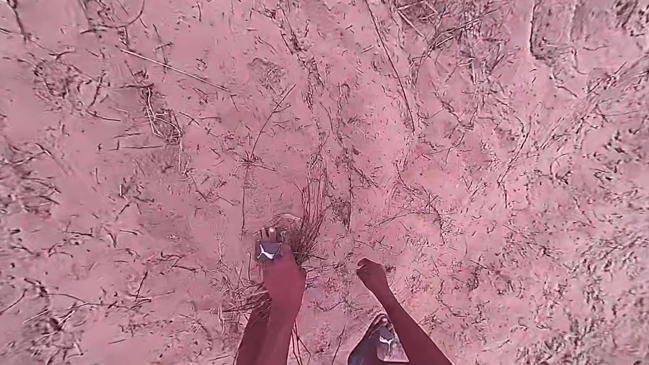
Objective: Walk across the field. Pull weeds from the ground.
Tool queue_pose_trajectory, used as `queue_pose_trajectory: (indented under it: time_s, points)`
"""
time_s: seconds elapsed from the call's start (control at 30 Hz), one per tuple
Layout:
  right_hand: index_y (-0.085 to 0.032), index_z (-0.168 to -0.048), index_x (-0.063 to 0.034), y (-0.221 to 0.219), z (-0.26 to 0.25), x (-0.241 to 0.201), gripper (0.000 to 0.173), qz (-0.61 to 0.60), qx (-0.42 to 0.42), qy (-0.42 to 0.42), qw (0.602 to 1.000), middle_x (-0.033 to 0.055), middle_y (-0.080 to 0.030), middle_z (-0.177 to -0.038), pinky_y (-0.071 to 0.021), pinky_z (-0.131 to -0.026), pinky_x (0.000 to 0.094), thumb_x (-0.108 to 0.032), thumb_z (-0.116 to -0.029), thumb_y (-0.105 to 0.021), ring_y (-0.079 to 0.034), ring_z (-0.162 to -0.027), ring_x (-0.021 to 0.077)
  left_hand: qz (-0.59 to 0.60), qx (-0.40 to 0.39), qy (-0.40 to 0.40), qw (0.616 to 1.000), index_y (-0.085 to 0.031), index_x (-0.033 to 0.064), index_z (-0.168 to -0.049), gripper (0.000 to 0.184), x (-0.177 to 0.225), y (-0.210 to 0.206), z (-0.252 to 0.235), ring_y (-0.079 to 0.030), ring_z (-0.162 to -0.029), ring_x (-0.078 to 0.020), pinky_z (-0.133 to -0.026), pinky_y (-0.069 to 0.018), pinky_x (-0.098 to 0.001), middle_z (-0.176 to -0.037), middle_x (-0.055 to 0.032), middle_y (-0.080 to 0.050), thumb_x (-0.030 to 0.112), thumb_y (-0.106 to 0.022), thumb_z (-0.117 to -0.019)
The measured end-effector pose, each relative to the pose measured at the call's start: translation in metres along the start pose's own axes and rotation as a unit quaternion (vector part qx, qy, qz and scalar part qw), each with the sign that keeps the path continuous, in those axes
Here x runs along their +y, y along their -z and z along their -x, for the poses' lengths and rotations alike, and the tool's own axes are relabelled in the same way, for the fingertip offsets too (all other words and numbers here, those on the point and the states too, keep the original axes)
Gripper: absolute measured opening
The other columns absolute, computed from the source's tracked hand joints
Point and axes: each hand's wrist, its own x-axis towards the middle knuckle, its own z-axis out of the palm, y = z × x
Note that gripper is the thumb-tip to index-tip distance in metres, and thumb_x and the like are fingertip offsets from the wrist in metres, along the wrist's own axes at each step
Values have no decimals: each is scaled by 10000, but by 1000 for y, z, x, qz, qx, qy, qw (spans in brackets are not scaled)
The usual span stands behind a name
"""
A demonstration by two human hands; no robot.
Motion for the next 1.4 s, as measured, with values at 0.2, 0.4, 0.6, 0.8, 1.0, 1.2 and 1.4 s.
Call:
queue_pose_trajectory:
  time_s: [0.2, 0.4, 0.6, 0.8, 1.0, 1.2, 1.4]
  points:
    - [-413, -1524, 19, 15, -94, -23, 692, -154, 71, 31, 985, 265, -585, -1413, -444, -1092, 525, -259, -972, -723, -596, -1275, 387, -30, -13, 68, 997, -503, -18, -1432, 517, 7, -6, -26, -625, -1191, -462, -946, -494, -617, -1271, -296, -635, 207, -617, -981]
    - [-270, -1611, -40, -8, -224, -28, 1023, -82, 157, 61, 982, 353, -450, -1492, -453, -1056, 637, -346, -835, -862, -517, -1314, 517, -56, 116, 5, 992, -623, 15, -1325, 513, 0, -9, -32, -697, -928, -497, -712, -533, -617, -1030, -284, -700, 179, -775, -863]
    - [-317, -1579, -10, -40, -271, -49, 1004, -161, 113, 54, 979, 335, -508, -1449, -432, -1090, 617, -348, -816, -875, -520, -1329, 478, 20, 123, 3, 992, -593, -31, -1285, 571, -18, 22, -21, -653, -936, -551, -735, -468, -710, -999, -317, -675, 385, -651, -898]
    - [-667, -1251, 38, -40, -230, -74, 381, 24, -21, 108, 994, 293, -689, -1157, -501, -952, 628, -240, -992, -643, -659, -1125, 455, -1, 173, -6, 985, -625, -23, -1271, 429, 15, 19, -36, -673, -890, -555, -691, -484, -710, -974, -314, -690, 133, -719, -883]
    - [-683, -1141, 72, -56, -130, -15, 395, -104, 14, 14, 994, 264, -696, -1046, -494, -932, 552, -255, -1102, -465, -671, -1024, 392, -8, 71, 105, 992, -533, 41, -1439, 522, 19, 13, -57, -674, -1064, -485, -839, -512, -646, -1159, -287, -684, 183, -674, -956]
    - [-712, -1094, 19, -62, -48, 101, 373, 33, -142, -118, 982, 220, -706, -1057, -510, -896, 549, -308, -1071, -532, -675, -1003, 347, 18, 47, 125, 991, -556, 13, -1380, 447, 16, 7, -58, -655, -1121, -480, -884, -500, -638, -1166, -292, -676, 220, -628, -991]
    - [-678, -1085, 65, -21, -49, 60, 440, -18, -95, -195, 976, 225, -674, -1060, -478, -883, 490, -310, -1111, -450, -636, -966, 317, 47, 78, 109, 990, -567, -9, -1341, 443, 23, 7, -60, -664, -1054, -509, -826, -498, -668, -1092, -318, -674, 174, -677, -953]
